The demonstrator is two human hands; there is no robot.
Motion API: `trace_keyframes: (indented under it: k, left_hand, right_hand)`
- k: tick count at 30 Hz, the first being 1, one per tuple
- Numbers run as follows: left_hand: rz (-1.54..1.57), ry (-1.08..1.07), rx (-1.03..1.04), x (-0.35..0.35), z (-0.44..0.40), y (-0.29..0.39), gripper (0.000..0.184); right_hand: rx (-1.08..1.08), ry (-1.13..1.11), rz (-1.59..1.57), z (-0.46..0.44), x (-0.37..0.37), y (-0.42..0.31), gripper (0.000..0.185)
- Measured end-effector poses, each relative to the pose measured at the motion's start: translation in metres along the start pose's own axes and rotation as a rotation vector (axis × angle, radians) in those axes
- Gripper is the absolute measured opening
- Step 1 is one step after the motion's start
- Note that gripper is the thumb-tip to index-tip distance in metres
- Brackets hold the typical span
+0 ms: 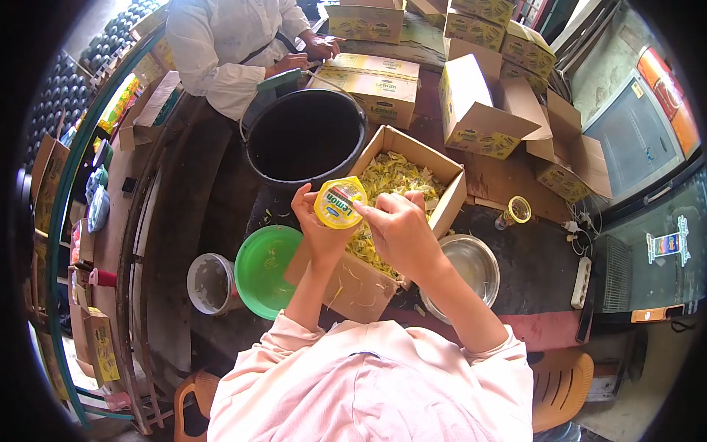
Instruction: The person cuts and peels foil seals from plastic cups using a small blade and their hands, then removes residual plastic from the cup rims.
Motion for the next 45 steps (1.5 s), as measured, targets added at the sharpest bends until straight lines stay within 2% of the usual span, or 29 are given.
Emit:
trace_keyframes:
  k: [11,18,26,28,32,35,38,45]
  left_hand:
    - [0.003,0.000,-0.054,-0.002,0.002,-0.010,0.091]
    - [-0.006,-0.004,-0.011,-0.004,0.000,-0.008,0.095]
    - [-0.010,-0.026,0.008,-0.008,-0.003,-0.016,0.102]
    - [0.170,-0.116,-0.114,-0.005,-0.008,-0.022,0.110]
    - [0.426,-0.385,-0.297,0.000,-0.021,-0.023,0.124]
    - [0.402,-0.585,-0.351,0.002,-0.027,-0.018,0.128]
    - [0.386,-0.690,-0.449,0.004,-0.031,-0.007,0.130]
    - [0.395,-0.727,-0.450,0.004,-0.033,-0.005,0.130]
  right_hand:
    - [-0.008,-0.106,0.071,-0.003,0.006,-0.004,0.032]
    - [-0.004,-0.161,0.100,0.007,0.006,-0.001,0.035]
    - [0.021,-0.149,0.104,0.011,-0.029,-0.003,0.031]
    - [0.049,-0.116,0.114,0.007,-0.040,0.002,0.027]
    - [-0.062,-0.032,0.069,-0.007,-0.046,0.013,0.026]
    - [-0.129,-0.072,0.004,-0.011,-0.040,0.017,0.029]
    - [-0.139,-0.097,-0.032,-0.014,-0.035,0.011,0.030]
    - [-0.151,-0.068,-0.040,-0.012,-0.028,-0.001,0.034]
Point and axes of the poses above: each hand's wrist, its own z-axis away from the middle knuckle, its own x-axis out of the palm, y = z × x, the point moved 6 cm from there along -z, towards the middle knuckle, and after that the axes turned 10 degrees about y, right-handed, at the moved point
